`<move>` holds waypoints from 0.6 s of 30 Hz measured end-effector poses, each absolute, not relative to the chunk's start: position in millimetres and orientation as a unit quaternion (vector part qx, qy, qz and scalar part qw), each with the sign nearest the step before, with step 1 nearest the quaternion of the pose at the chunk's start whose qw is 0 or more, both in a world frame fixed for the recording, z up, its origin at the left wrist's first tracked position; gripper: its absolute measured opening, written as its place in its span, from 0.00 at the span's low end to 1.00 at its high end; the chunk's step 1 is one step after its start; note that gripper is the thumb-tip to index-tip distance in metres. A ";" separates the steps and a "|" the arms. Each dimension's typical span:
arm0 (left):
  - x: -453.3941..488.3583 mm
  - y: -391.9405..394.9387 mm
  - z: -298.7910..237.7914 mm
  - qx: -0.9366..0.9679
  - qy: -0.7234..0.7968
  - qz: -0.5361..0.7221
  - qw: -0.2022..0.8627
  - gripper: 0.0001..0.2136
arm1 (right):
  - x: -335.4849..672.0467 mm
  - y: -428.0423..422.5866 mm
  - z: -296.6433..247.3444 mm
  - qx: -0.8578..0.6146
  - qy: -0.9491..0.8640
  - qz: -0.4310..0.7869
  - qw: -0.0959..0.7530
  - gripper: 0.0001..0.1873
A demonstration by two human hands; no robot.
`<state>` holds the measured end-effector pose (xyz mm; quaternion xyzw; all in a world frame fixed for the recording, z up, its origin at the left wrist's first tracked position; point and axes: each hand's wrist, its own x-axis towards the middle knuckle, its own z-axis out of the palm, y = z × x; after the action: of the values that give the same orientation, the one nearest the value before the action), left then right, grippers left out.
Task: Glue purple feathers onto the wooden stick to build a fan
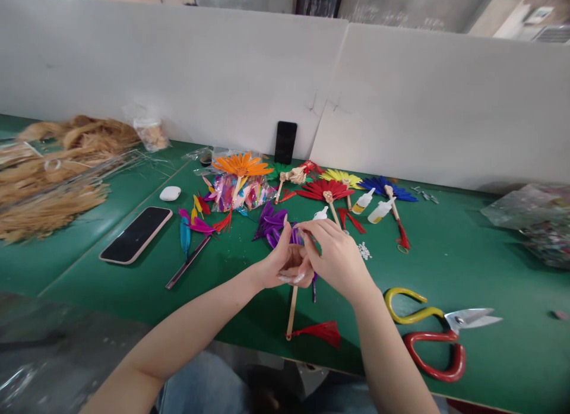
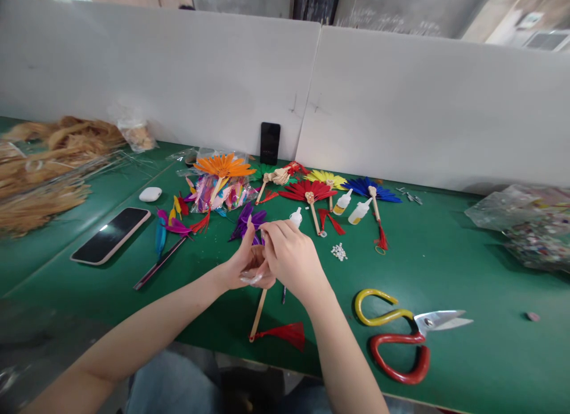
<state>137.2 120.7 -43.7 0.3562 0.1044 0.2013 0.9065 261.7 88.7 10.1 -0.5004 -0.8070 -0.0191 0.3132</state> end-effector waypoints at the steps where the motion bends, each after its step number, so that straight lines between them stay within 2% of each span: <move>1: 137.1 120.9 -43.5 0.353 0.099 0.200 0.908 0.41 | 262.3 88.7 9.8 -0.501 -0.806 -0.014 0.315 0.10; 12: 136.7 122.0 -43.4 0.347 0.107 0.199 0.910 0.41 | 267.2 90.0 9.4 -0.498 -0.800 0.016 0.335 0.11; 18: 137.5 122.6 -43.0 0.368 0.099 0.202 0.902 0.39 | 269.3 88.2 14.6 -0.492 -0.779 0.059 0.384 0.11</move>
<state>137.5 122.6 -43.0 0.3684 0.0995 0.2016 0.9021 269.3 88.2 14.6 -0.4922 -0.7791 0.0589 0.3837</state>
